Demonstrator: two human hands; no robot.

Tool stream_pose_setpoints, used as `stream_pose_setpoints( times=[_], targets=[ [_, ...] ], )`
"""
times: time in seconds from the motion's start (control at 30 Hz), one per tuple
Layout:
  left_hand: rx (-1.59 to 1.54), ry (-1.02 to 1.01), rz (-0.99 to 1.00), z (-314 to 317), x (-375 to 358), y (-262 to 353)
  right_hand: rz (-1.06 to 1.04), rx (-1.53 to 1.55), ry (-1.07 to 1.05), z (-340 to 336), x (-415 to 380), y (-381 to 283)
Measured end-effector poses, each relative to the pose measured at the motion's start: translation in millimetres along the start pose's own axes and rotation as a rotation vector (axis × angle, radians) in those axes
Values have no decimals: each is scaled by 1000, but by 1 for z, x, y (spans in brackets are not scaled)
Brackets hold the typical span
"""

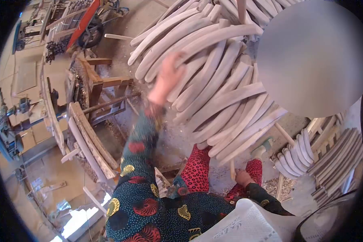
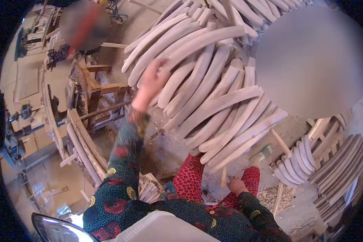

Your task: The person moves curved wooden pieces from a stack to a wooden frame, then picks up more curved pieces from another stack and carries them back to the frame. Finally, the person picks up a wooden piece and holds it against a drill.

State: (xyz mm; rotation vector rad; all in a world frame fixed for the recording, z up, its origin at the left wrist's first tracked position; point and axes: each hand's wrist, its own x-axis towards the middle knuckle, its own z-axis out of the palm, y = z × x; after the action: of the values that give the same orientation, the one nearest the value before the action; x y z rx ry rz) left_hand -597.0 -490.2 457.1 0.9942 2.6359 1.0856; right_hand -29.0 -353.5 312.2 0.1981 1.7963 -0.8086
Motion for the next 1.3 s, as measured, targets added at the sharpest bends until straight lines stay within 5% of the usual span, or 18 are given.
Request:
stream_pose_setpoints(
  times=[0.07,0.17,0.3,0.5,0.57,0.6,0.67,0.73,0.77,0.83,0.87,0.9,0.97,1.03,1.17,1.2,1.23,1.3],
  targets=[
    [513,88,-124,-22,15,-58,48,64,-56,2,-6,-25],
    [662,14,-167,-39,36,-123,46,137,-43,-6,-8,-71],
    [444,-266,-553,-37,50,-153,-18,73,15,-3,-5,-103],
    [497,-165,-387,-31,44,-142,-290,5,-138,-36,5,-156],
    [458,-92,-345,-35,42,-152,-408,115,-272,-98,-1,-199],
    [408,-92,-381,-44,42,-143,-269,105,-383,-123,-7,-223],
    [316,-100,-452,-75,34,-113,-424,330,-376,-148,-4,-247],
    [219,-71,-227,-84,4,-110,-558,579,-231,-172,3,-268],
    [86,-91,-307,-81,-11,-106,-607,713,-86,-183,8,-279],
    [-232,-312,-892,-72,-33,-76,-660,802,185,-204,23,-303],
    [-205,-297,-515,-55,-68,-82,-643,946,248,-215,25,-316],
    [-160,-358,-739,-45,-82,-50,-630,1089,297,-227,23,-332],
    [-231,-486,-633,-35,-118,-4,-618,1330,371,-236,31,-348],
    [-472,-541,-327,-40,-119,17,-592,1528,450,-231,38,-340],
    [133,-65,20,-43,-35,-73,-550,2030,210,-225,23,-323],
    [280,126,124,-51,4,-90,-525,2008,207,-216,24,-315],
    [449,97,4,-54,36,-115,-498,1969,193,-209,20,-309],
    [835,281,135,-40,76,-184,-442,1890,169,-199,13,-300]
  ],
)
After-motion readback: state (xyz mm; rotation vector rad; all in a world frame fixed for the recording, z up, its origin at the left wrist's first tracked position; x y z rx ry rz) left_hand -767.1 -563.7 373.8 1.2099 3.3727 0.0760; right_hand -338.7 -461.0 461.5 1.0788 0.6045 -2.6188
